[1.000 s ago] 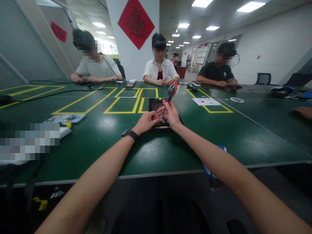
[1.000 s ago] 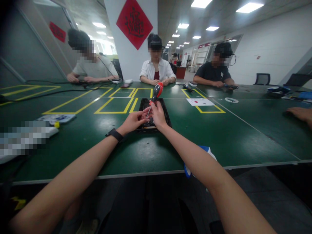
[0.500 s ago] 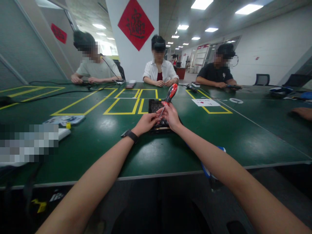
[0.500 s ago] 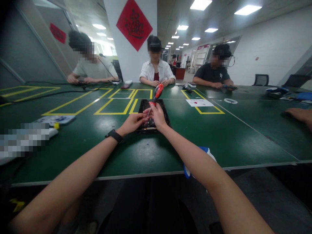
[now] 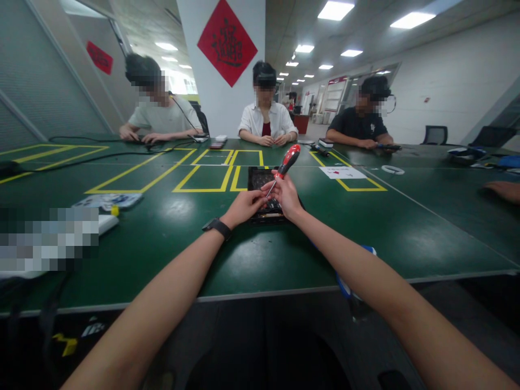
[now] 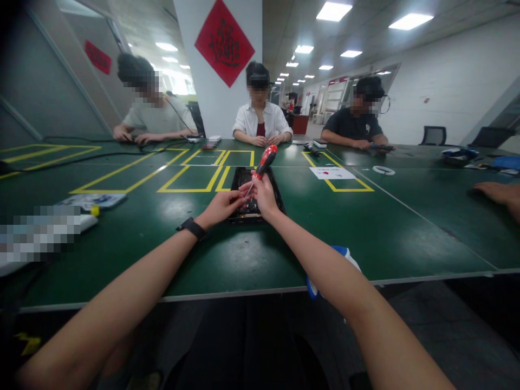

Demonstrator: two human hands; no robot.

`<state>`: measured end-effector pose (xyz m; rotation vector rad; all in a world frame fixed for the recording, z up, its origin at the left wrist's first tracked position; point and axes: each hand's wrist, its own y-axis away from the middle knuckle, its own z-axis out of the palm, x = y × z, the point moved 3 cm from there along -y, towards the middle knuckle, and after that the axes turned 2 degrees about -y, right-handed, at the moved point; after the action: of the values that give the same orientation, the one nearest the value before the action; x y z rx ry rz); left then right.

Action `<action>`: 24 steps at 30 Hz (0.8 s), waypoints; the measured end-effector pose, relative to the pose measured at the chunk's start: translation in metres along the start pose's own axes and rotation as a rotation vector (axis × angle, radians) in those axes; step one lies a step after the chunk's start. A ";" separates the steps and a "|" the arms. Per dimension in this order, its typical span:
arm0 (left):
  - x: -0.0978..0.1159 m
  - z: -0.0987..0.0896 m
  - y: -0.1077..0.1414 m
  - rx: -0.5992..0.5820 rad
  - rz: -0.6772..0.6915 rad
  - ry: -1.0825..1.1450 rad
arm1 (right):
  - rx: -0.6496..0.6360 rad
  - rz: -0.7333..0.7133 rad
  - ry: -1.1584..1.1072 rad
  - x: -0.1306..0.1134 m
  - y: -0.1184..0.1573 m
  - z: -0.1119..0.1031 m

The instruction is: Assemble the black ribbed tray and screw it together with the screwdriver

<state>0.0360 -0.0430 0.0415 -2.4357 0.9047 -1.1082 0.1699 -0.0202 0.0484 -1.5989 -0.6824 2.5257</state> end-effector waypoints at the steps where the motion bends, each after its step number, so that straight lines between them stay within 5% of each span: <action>1: 0.000 0.000 0.000 0.006 -0.010 -0.014 | -0.001 0.001 0.005 0.000 0.000 0.001; 24: -0.004 0.000 -0.001 0.015 -0.043 0.088 | -0.013 0.056 0.025 -0.003 0.002 0.003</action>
<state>0.0349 -0.0397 0.0398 -2.4220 0.8708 -1.2416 0.1690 -0.0241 0.0515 -1.6738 -0.6616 2.5411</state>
